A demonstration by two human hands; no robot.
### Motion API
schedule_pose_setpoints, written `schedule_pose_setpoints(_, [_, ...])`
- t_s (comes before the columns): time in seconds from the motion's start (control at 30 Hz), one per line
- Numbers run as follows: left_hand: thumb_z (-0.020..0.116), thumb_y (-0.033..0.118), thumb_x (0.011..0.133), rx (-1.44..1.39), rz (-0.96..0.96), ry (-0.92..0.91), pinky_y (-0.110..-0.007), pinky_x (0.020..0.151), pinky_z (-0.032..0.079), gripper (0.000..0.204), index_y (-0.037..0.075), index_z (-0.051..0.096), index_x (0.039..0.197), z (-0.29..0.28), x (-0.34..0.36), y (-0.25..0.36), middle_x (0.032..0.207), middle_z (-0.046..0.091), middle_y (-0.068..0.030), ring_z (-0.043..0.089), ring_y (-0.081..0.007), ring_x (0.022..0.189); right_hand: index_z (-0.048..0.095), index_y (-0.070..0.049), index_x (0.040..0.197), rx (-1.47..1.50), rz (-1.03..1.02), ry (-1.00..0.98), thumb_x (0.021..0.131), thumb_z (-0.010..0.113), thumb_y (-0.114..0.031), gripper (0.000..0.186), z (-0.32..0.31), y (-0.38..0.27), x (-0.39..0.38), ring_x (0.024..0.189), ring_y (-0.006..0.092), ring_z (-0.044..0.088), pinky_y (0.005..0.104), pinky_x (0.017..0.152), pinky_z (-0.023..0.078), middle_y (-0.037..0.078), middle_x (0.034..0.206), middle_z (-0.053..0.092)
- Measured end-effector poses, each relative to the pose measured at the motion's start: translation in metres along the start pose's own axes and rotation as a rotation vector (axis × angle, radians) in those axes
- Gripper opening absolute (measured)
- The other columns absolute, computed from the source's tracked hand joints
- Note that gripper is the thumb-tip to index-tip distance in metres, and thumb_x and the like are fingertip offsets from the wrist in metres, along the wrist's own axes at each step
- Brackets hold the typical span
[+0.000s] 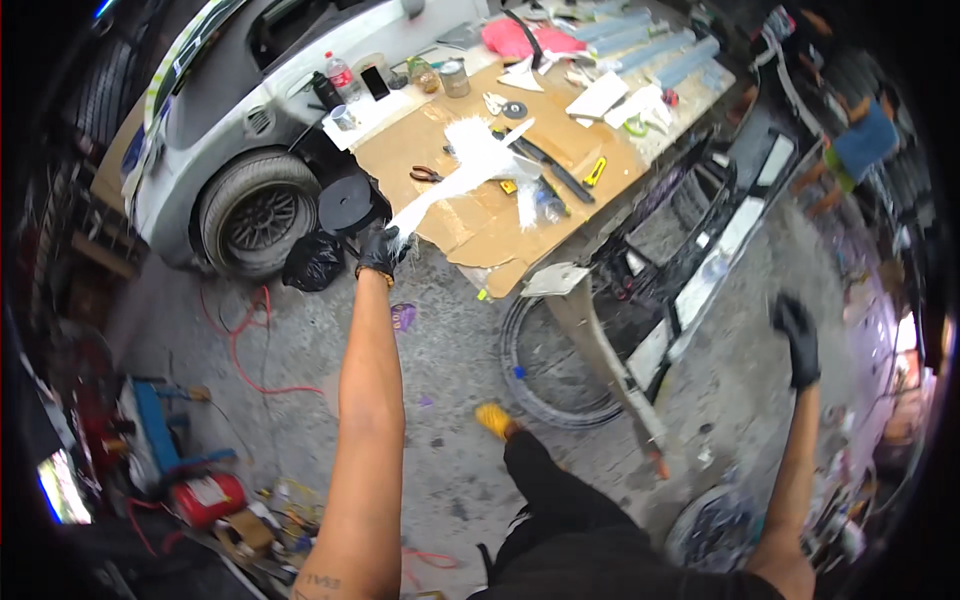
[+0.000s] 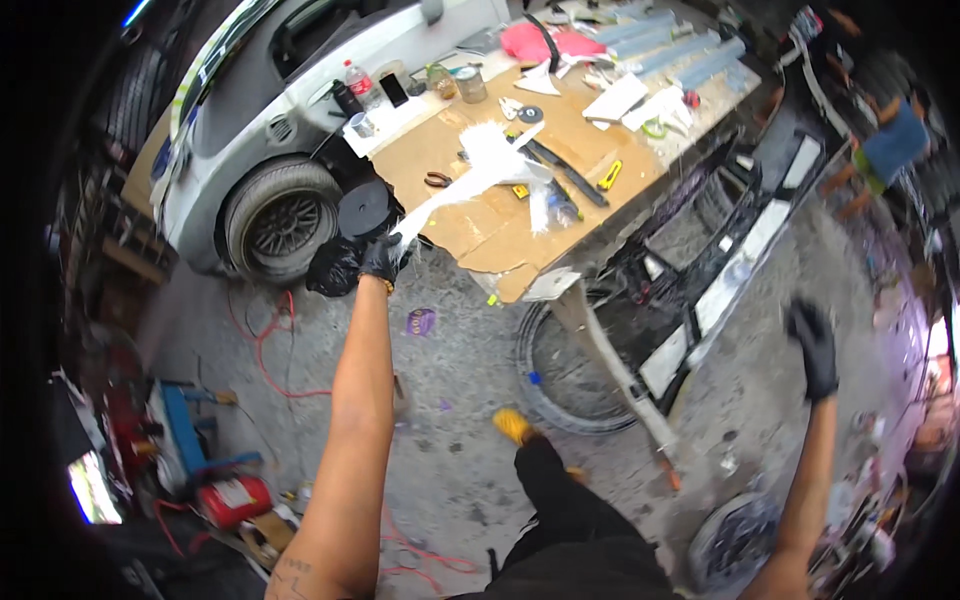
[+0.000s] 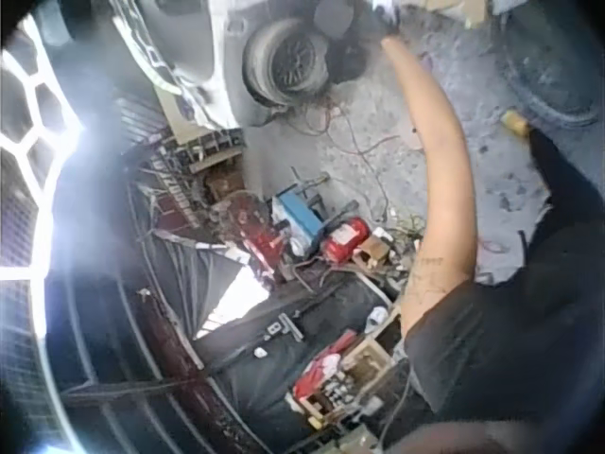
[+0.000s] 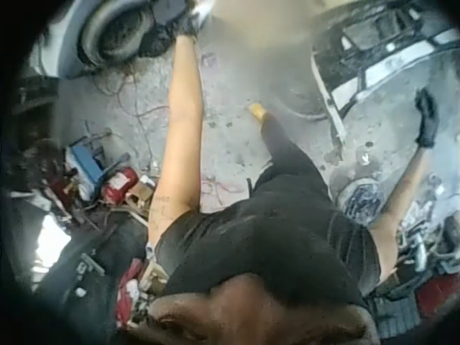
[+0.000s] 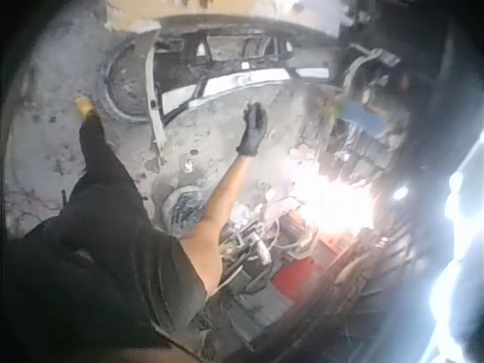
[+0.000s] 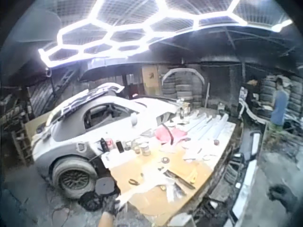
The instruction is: The person applies white fibrous material to a black car bumper, pressing it into place by hand. They use a plastic water bottle to smooth the material and a utility knife to trim excess fibers. The person also uses pliers to cut a larger sheet of the material on a workbench before applying it to the bumper.
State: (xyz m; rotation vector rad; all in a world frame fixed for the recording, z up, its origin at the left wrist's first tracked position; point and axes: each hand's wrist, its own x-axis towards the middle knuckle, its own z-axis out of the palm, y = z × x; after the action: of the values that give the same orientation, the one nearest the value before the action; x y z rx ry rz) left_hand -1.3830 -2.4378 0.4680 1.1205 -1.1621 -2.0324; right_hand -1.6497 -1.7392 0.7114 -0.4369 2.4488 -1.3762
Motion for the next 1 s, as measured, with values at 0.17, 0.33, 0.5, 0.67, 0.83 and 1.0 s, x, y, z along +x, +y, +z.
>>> schedule_pose_setpoints(0.17, [0.066, 0.022, 0.08, 0.075, -0.151, -0.104, -0.034, 0.056, 0.052, 0.043, -0.005, 0.057, 0.112, -0.108, 0.061, 0.059, 0.087, 0.066, -0.0149, 0.064, -0.0265, 0.068, 0.043, -0.011, 0.138, -0.146, -0.307, -0.416, 0.081, 0.072, -0.021, 0.065, 0.246, -0.119, 0.153, 0.13, 0.0228, 0.039, 0.0374, 0.109, 0.03, 0.011, 0.139, 0.043])
schedule_pose_setpoints(0.33, [0.065, 0.005, 0.08, 0.188, -0.044, -0.189, -0.032, 0.061, 0.054, 0.044, -0.003, 0.053, 0.122, -0.09, 0.102, 0.081, 0.104, 0.064, -0.0124, 0.064, -0.0226, 0.079, 0.019, -0.025, 0.149, -0.82, -0.5, -0.524, 0.058, 0.085, -0.034, 0.113, 0.473, -0.113, 0.338, 0.133, 0.0427, 0.03, 0.0492, 0.109, 0.03, 0.02, 0.152, 0.017])
schedule_pose_setpoints(0.5, [0.063, 0.009, 0.084, 0.143, -0.284, -0.188, -0.028, 0.067, 0.051, 0.033, -0.005, 0.06, 0.114, -0.12, 0.133, 0.13, 0.099, 0.067, -0.0114, 0.064, -0.0172, 0.079, 0.026, -0.041, 0.144, -0.924, -0.479, -0.503, 0.067, 0.077, -0.02, 0.095, 0.627, -0.047, 0.43, 0.128, 0.0428, 0.041, 0.0457, 0.102, 0.04, 0.022, 0.151, 0.019])
schedule_pose_setpoints(0.67, [0.061, 0.012, 0.086, 0.527, -0.301, 0.015, -0.026, 0.071, 0.05, 0.027, -0.005, 0.064, 0.107, -0.186, 0.186, 0.196, 0.096, 0.068, -0.0087, 0.064, -0.0142, 0.08, 0.056, -0.022, 0.128, -0.801, -0.223, -0.526, 0.08, 0.051, -0.007, 0.05, 0.712, -0.026, 0.453, 0.098, 0.0296, 0.063, 0.04, 0.082, 0.051, 0.015, 0.109, 0.065])
schedule_pose_setpoints(0.83, [0.059, 0.007, 0.087, 0.489, -0.227, 0.028, -0.029, 0.079, 0.05, 0.031, -0.001, 0.062, 0.116, -0.289, 0.268, 0.234, 0.106, 0.066, -0.0084, 0.063, -0.0162, 0.09, 0.06, -0.015, 0.121, -0.447, -0.075, -0.244, 0.09, 0.047, -0.022, 0.034, 0.74, -0.076, 0.494, 0.103, 0.0329, 0.06, 0.0387, 0.091, 0.046, 0.019, 0.112, 0.063])
schedule_pose_setpoints(1.0, [0.071, 0.02, 0.081, 0.485, -0.488, 0.056, -0.022, 0.055, 0.037, 0.032, 0.009, 0.064, 0.11, -0.25, 0.342, 0.193, 0.089, 0.062, 0.0014, 0.047, -0.0059, 0.068, 0.057, 0.001, 0.12, 0.207, -0.104, -0.15, 0.096, 0.045, -0.024, 0.036, 0.819, -0.146, 0.51, 0.102, 0.0199, 0.059, 0.032, 0.092, 0.043, 0.014, 0.117, 0.063])
